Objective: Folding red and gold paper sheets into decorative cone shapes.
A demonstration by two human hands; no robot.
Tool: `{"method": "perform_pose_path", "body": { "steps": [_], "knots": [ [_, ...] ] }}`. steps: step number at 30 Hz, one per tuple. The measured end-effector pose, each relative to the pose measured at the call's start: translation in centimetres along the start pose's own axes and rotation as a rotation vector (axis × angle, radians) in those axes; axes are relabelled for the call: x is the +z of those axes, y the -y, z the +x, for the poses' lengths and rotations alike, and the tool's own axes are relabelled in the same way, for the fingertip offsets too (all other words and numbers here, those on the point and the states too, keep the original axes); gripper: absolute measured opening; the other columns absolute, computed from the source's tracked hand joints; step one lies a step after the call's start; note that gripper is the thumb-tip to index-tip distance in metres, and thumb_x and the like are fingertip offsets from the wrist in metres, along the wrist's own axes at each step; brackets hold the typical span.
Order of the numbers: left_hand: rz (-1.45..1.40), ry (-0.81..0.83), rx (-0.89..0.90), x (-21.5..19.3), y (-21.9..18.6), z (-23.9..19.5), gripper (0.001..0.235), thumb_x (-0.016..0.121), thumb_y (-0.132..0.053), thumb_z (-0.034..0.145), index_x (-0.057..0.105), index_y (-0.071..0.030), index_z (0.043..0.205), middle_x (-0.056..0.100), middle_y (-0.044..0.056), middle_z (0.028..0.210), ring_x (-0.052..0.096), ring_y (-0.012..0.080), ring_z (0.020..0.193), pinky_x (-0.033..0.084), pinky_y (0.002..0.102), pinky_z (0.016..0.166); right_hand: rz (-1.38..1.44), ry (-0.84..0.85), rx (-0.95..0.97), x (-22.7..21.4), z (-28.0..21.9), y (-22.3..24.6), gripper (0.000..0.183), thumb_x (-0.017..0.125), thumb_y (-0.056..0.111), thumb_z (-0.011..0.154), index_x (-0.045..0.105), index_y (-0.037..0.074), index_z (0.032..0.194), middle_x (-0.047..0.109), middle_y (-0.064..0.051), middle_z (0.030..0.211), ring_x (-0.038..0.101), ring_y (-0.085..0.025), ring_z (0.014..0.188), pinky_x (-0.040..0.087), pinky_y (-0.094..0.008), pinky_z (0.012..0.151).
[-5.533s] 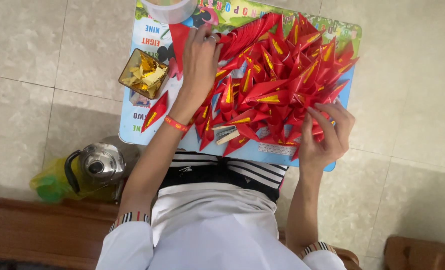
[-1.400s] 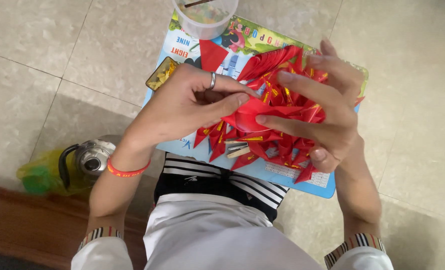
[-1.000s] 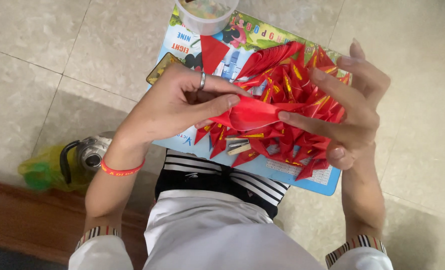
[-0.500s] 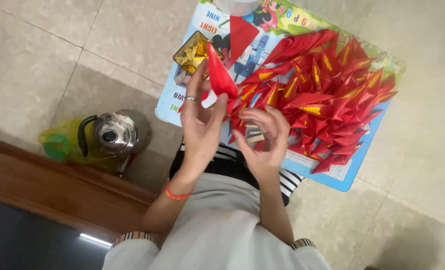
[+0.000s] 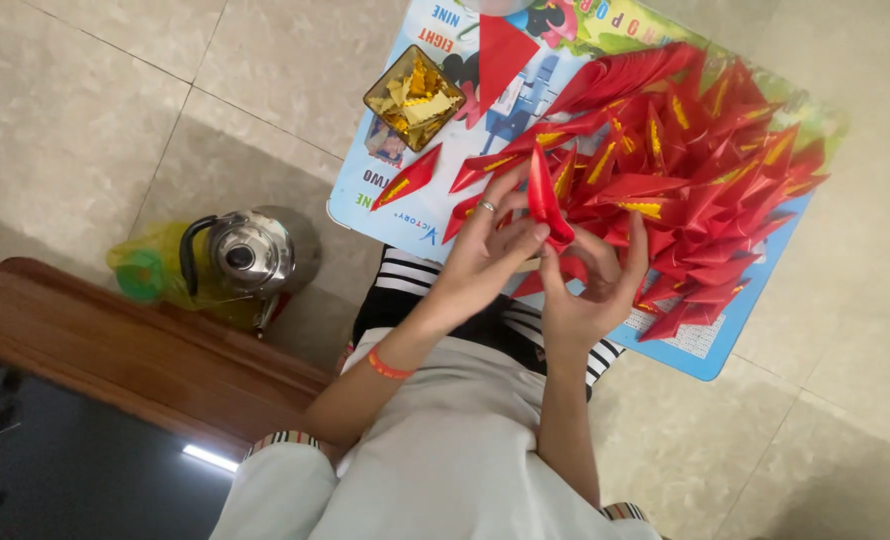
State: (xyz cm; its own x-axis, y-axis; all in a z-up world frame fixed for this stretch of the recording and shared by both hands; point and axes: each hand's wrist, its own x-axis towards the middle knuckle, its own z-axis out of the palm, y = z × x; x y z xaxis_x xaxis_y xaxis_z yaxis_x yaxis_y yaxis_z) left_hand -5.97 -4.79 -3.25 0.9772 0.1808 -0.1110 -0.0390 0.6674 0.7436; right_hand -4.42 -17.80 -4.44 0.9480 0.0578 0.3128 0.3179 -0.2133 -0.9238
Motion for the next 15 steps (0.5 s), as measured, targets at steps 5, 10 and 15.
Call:
{"method": "perform_pose_path", "body": {
  "steps": [5, 10, 15],
  "knots": [
    [0.8, -0.099, 0.355, -4.5, -4.9, 3.2, 0.017, 0.067, -0.002, 0.103, 0.067, 0.001, 0.12, 0.066, 0.011, 0.118, 0.069, 0.0214, 0.103, 0.059, 0.034, 0.086, 0.057, -0.023, 0.031, -1.0, 0.3, -0.2, 0.089, 0.077, -0.013, 0.096, 0.024, 0.002, 0.166, 0.073, -0.014, 0.118, 0.072, -0.018, 0.105, 0.058, -0.031, 0.101],
    [1.415, -0.265, 0.593, -8.8, -7.9, 7.4, 0.012, 0.071, 0.0, 0.098, 0.068, 0.006, 0.108, 0.067, 0.019, 0.113, 0.069, 0.0384, 0.099, 0.057, 0.043, 0.082, 0.084, -0.007, 0.045, -1.3, 0.2, -0.5, 0.086, 0.076, -0.013, 0.098, 0.024, 0.001, 0.166, 0.073, -0.014, 0.118, 0.072, -0.018, 0.104, 0.058, -0.03, 0.099],
    [1.742, -0.039, 0.381, -11.3, -6.6, 11.3, 0.009, 0.064, 0.005, 0.089, 0.069, 0.005, 0.097, 0.066, 0.027, 0.107, 0.066, 0.0468, 0.1, 0.056, 0.051, 0.083, 0.065, -0.034, 0.029, -1.7, 0.2, -0.9, 0.085, 0.076, -0.012, 0.096, 0.026, 0.001, 0.164, 0.072, -0.014, 0.119, 0.072, -0.019, 0.106, 0.057, -0.031, 0.099]
  ]
}}
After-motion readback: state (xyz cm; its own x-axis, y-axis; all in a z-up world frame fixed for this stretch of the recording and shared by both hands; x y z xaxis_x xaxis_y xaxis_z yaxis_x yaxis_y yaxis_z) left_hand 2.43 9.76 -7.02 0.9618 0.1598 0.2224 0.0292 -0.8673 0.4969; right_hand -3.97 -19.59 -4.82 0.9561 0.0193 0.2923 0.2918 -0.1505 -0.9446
